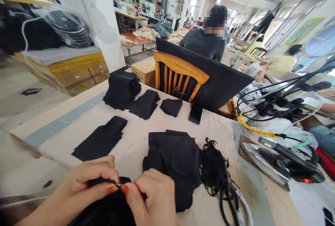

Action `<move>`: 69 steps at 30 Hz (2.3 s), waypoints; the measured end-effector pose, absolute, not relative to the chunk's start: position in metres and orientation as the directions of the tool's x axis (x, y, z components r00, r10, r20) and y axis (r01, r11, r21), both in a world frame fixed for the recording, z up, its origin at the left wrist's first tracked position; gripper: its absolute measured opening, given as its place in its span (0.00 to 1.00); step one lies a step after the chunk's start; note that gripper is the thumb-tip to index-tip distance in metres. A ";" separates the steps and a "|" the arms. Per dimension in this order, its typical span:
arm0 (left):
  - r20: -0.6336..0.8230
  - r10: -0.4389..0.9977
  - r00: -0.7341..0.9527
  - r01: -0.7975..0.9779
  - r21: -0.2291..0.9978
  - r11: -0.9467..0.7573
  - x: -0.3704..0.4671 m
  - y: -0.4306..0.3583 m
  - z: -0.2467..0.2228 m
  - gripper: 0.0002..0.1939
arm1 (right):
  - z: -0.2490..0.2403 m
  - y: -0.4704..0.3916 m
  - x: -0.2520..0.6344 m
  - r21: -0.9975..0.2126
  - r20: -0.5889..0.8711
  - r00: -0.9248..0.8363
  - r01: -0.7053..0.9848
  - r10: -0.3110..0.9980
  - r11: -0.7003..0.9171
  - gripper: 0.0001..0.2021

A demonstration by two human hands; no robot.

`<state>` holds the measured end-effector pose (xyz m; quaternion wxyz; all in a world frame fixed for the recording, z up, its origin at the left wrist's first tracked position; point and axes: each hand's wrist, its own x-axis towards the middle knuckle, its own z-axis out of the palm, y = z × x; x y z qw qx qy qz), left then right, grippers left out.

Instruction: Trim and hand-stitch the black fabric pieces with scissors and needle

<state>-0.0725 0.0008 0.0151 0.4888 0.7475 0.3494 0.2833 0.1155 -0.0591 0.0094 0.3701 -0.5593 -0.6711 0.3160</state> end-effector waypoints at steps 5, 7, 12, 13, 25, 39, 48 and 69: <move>0.136 0.856 0.499 0.197 0.944 -0.264 -0.069 -0.002 0.008 0.08 | -0.026 -0.074 0.083 -0.929 -0.324 -0.044 -0.174 0.945 -0.326 0.30; 0.139 0.871 0.472 0.206 0.943 -0.262 -0.068 -0.005 0.007 0.09 | -0.030 -0.077 0.076 -0.884 -0.368 -0.019 -0.302 0.930 -0.356 0.30; 0.077 0.885 0.460 0.219 0.956 -0.197 -0.065 -0.009 0.012 0.10 | -0.022 -0.076 0.080 -0.950 -0.279 0.080 -0.171 0.957 -0.262 0.29; 0.056 0.887 0.457 0.227 0.958 -0.177 -0.065 -0.009 0.014 0.10 | -0.018 -0.075 0.084 -0.977 -0.206 0.114 -0.070 0.972 -0.199 0.27; 0.150 0.839 0.524 0.224 0.926 -0.305 -0.069 -0.001 0.012 0.10 | -0.017 -0.072 0.089 -0.989 -0.034 0.127 0.137 0.991 -0.051 0.24; -0.328 0.782 0.530 -0.030 0.914 0.404 -0.061 0.008 -0.004 0.14 | -0.014 -0.055 0.104 -0.973 -0.196 0.065 0.109 0.978 -0.202 0.21; -0.422 0.780 0.462 -0.025 0.873 0.487 -0.057 0.008 -0.010 0.13 | -0.008 -0.031 0.099 -0.971 -0.236 0.071 -0.062 0.969 -0.232 0.08; -0.401 0.868 0.294 -0.150 0.877 0.456 -0.059 0.019 -0.029 0.15 | -0.033 -0.014 0.094 -0.792 -0.461 0.238 -0.545 0.855 -0.275 0.14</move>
